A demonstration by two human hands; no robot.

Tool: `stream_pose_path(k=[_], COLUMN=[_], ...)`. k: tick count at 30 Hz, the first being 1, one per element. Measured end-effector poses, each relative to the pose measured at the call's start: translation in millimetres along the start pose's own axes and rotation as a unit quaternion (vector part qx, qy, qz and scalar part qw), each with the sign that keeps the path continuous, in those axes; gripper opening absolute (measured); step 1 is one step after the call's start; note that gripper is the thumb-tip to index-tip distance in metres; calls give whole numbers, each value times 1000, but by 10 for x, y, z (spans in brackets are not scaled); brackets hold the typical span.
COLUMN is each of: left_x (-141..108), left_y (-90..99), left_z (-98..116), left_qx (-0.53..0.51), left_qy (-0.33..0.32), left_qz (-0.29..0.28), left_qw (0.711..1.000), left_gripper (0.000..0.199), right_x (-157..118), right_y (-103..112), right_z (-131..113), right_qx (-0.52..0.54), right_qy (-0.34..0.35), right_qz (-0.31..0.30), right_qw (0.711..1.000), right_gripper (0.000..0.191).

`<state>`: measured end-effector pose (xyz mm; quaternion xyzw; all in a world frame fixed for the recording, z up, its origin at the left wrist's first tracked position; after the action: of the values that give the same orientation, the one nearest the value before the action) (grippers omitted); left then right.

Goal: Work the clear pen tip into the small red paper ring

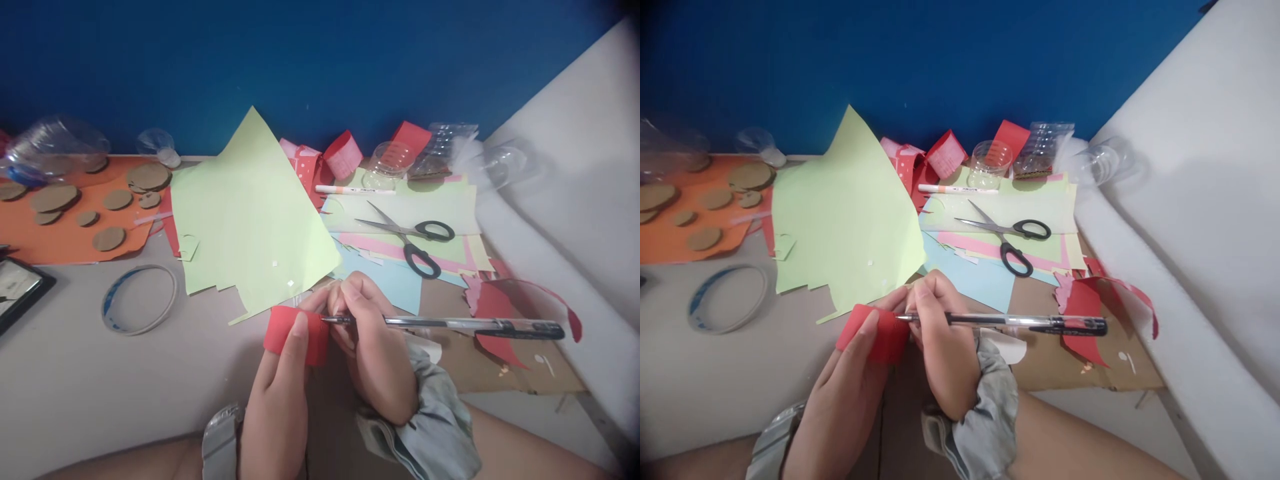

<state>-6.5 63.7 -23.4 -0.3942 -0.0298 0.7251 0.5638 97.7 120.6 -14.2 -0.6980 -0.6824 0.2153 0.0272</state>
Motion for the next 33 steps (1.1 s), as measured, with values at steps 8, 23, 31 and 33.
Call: stream_pose_path(k=[8,23,31,33], left_x=[-13,-4,-9,-17], left_y=[-33,22,8,11], left_z=[-16,14,29,33], left_qx=[-54,35,43,54], left_qy=[-8,-35,-45,-45], left_qz=[14,14,25,35], left_qw=[998,999,998,997], left_gripper=[39,42,38,37], right_x=[-116,-61,-115,-133], right_y=[17,57,-14,-12], right_z=[7,113,-73,-80], right_qx=[-17,-41,-116,-134], right_qy=[46,-10,-29,-32], right_qz=[-6,18,46,49], right_qw=[999,999,992,989], right_gripper=[49,50,50,51])
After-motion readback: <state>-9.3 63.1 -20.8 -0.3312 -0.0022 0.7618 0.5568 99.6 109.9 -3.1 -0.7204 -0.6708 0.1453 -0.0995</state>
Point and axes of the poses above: each hand's wrist, its own x-axis towards the middle knuckle, its own y-axis out of the back of the hand, z = x × y, the point moved 6 cm from there along x, towards the middle knuckle, and after that the axes turned 1 degree about -x, right-handed, at the moved point
